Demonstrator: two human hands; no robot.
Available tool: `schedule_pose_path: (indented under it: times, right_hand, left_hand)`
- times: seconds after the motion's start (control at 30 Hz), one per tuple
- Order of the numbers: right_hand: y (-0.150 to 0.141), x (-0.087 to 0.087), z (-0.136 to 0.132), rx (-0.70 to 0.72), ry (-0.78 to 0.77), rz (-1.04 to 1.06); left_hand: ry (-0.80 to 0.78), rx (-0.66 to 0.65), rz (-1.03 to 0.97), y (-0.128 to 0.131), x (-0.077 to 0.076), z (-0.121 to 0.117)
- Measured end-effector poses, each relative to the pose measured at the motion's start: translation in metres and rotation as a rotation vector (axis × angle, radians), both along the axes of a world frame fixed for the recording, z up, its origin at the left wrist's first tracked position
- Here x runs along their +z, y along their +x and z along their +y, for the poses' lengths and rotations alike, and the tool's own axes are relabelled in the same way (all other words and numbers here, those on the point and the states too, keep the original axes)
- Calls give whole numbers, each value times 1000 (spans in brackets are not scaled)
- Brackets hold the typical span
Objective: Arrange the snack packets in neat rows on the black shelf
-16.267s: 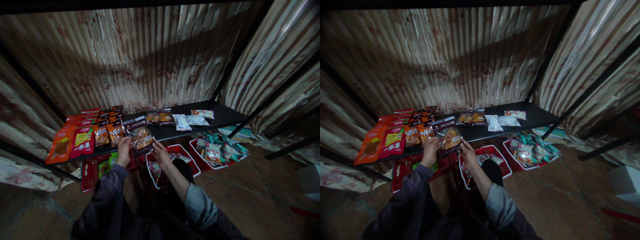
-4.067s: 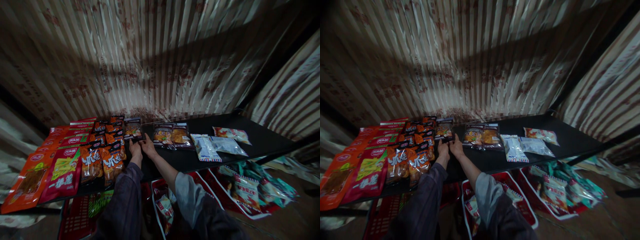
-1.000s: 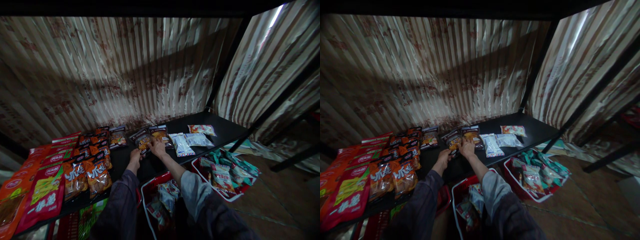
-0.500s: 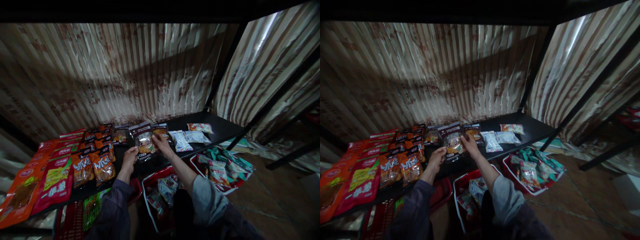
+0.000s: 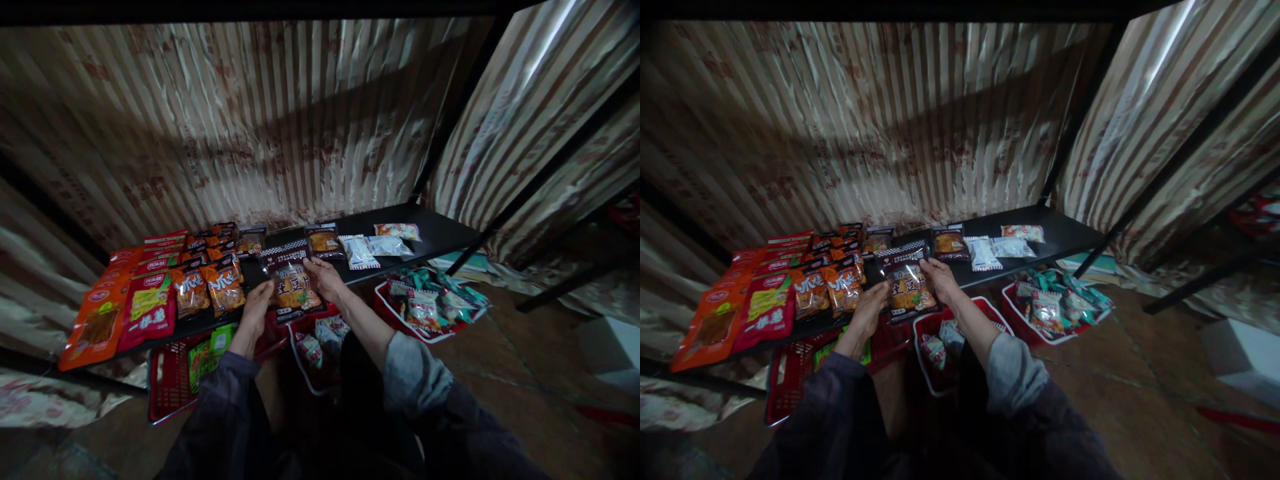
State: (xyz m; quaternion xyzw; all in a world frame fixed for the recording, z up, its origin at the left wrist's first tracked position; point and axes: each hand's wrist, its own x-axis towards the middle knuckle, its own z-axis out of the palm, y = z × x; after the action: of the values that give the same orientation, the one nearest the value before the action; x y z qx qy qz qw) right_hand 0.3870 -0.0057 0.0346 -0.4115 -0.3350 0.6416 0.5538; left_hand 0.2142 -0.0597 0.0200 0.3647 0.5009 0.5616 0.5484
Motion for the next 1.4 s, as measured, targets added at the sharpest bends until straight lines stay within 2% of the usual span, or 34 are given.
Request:
schedule_pose_path:
  times: [0.1,0.3,0.43,0.63,0.77,0.93,1.1,1.23,1.4]
  right_hand:
    - [-5,10,-9,23,10,-26]
    - [-12,20,-18,36,75,29]
    - [-17,22,-21,19,45,38]
    - [-22,30,-33,42,93,88]
    - [-23,36,-39,38,105,59]
    - [-21,43,-42,47,122,28]
    - [-19,49,-49,75,178,-25]
    - [-16,50,-55,125,170,-20]
    - [-13,52,-61,147,145,18]
  left_hand:
    - [14,101,-18,0,3,-6]
    - [152,255,321,-5,2,-26]
    - [199,312,398,-5,1,-38]
    - [218,406,311,-2,-5,-52]
    - [188,369,233,-4,-5,-57]
    - [170,277,162,1,11,-54]
    - [193,252,8,7,31,-49]
    - [151,315,-9,7,33,-51]
    - [194,347,23,6,27,-54]
